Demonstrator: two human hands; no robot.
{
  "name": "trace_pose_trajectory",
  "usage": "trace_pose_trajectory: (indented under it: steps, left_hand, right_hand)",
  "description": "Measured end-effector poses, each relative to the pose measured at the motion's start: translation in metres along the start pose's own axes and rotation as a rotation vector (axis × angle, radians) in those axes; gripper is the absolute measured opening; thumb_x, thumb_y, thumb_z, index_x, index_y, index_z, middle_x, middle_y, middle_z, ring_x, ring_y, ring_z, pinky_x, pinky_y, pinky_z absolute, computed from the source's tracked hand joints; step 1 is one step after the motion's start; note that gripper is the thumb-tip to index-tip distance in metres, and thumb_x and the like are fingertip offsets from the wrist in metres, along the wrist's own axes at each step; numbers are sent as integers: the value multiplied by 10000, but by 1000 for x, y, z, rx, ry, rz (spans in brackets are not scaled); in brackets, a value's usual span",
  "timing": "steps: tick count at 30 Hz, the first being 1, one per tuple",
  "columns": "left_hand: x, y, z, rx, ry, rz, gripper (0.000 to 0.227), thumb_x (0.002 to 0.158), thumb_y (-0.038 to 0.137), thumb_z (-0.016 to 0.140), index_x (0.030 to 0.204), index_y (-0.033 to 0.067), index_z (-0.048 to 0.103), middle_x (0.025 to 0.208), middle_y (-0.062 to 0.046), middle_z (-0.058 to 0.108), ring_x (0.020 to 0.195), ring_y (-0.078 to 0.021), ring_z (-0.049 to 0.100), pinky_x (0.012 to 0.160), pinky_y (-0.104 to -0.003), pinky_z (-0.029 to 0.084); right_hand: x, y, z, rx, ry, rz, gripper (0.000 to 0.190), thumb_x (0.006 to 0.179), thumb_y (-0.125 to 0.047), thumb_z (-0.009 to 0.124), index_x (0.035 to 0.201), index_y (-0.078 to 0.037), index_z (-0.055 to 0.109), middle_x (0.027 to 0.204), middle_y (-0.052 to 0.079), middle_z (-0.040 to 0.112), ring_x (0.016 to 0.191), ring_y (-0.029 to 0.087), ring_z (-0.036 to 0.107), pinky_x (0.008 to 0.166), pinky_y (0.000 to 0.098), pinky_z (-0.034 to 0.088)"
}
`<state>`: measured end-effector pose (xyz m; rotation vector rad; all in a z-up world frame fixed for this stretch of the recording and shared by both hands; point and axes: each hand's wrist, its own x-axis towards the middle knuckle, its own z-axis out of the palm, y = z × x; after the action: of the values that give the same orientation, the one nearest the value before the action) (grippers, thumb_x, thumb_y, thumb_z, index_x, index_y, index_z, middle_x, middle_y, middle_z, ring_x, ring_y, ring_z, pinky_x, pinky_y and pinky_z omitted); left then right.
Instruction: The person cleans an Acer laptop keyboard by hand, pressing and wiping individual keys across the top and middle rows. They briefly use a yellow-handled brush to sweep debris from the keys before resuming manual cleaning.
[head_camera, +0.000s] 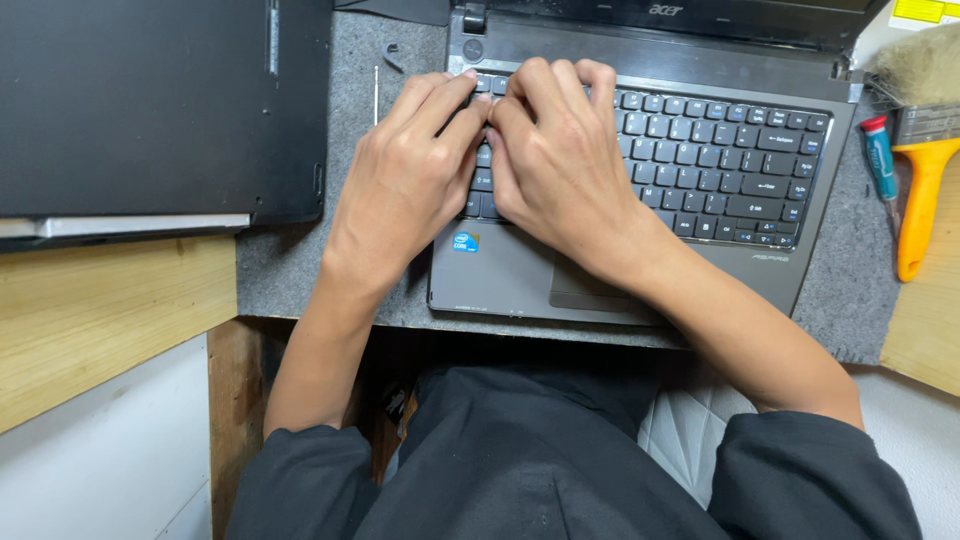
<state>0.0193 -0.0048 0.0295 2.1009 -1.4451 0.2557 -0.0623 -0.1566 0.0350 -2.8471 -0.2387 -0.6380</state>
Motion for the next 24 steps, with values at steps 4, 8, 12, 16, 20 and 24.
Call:
trace_pose_trajectory:
  steps: [4,8,12,16,20,24]
  left_hand:
    - [-1,-2,-1,-22,-24,41,167,960,-73,619,1122,-85,657,1170,-164,644,1116,-343,600,932,-408,547]
    - [2,1,-3,35,-54,23,155,972,-48,653,1125,-47,681,1171,-149,656,1097,-329,618,821,-421,583]
    - [2,4,0,142,-41,29,95,991,-32,672,1082,-22,695,1163,-140,662,1067,-325,639,799,-408,587]
    - [1,4,-1,144,-68,16,193,946,-56,688,1133,-10,697,1188,-138,656,1088,-320,631,800,-406,590]
    - [1,6,-1,160,-69,22,142,975,-43,673,1113,-12,684,1186,-146,655,1093,-325,631,799,-411,589]
    - [2,7,-2,174,-104,30,140,993,-27,654,1131,-38,673,1214,-177,639,1109,-343,609,892,-430,566]
  right_hand:
    - [-2,-1,3,-136,10,35,108,934,-64,570,852,-13,617,938,124,542,780,296,524,869,452,372]
    - [-3,14,0,96,-27,61,56,910,-48,623,895,2,644,937,109,526,817,305,502,822,462,363]
    - [-4,32,3,213,14,-78,69,935,-27,670,935,20,721,914,104,608,771,326,568,743,440,443]
    - [-3,28,-4,31,-28,-148,227,1023,-65,588,805,-13,626,885,86,557,763,280,524,799,402,449]
    - [-2,25,-5,-100,-51,-208,244,995,-56,543,759,-43,603,852,69,532,768,255,485,759,377,410]
    - [1,24,-4,-174,-56,-268,180,945,-53,529,794,-28,624,883,66,533,788,244,488,732,364,408]
